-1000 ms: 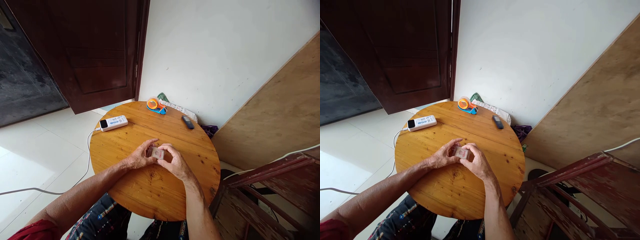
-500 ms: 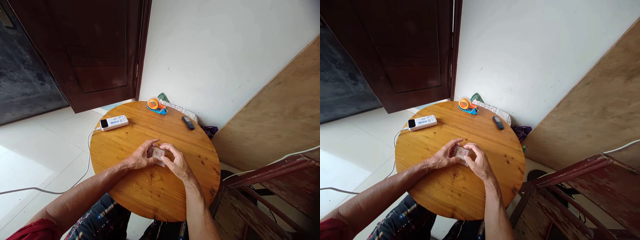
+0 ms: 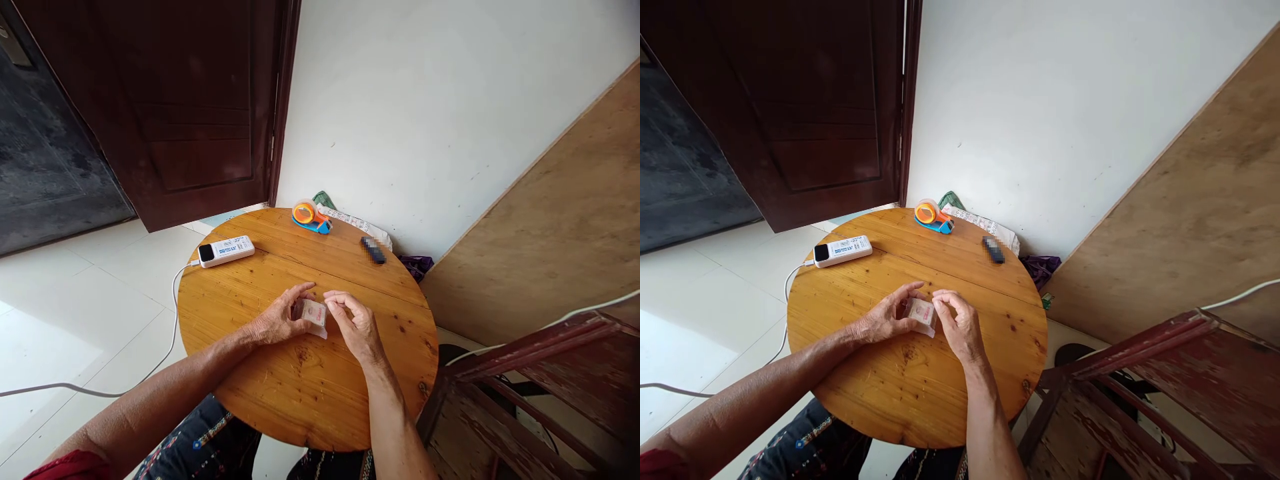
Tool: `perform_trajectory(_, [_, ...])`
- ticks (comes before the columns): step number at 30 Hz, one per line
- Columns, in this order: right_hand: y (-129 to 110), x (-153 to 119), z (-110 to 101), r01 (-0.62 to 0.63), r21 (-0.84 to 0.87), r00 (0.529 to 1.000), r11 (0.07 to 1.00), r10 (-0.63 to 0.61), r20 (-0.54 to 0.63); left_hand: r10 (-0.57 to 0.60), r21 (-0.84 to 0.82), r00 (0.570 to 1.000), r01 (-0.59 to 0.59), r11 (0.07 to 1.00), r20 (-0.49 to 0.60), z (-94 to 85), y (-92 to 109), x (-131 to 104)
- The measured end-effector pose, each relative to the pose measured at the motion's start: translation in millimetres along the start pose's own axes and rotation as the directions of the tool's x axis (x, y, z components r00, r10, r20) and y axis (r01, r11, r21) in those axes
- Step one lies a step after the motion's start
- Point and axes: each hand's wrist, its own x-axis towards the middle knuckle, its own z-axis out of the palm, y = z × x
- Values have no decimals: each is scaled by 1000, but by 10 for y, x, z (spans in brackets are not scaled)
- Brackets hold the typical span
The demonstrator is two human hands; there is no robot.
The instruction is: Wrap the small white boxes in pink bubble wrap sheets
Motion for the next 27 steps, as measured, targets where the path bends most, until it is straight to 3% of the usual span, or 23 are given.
perform_trajectory(7, [1, -15, -52, -6, -41, 986, 999, 12, 166, 30, -40, 999, -29, 999, 37, -13, 21, -8])
perform_trajectory(16, [-64, -26, -33, -6, -46, 977, 999, 16, 211, 29, 23, 999, -30, 999, 39, -30, 30, -25])
perform_trajectory(21, [-68, -23, 41, 33, -31, 986, 999, -28, 167, 38, 26, 999, -39, 999, 36, -21, 34, -21])
perform_trajectory(27, [-8, -31, 185, 58, -95, 998, 994, -59, -7, 52, -10, 999, -52, 999, 12, -6, -47, 4])
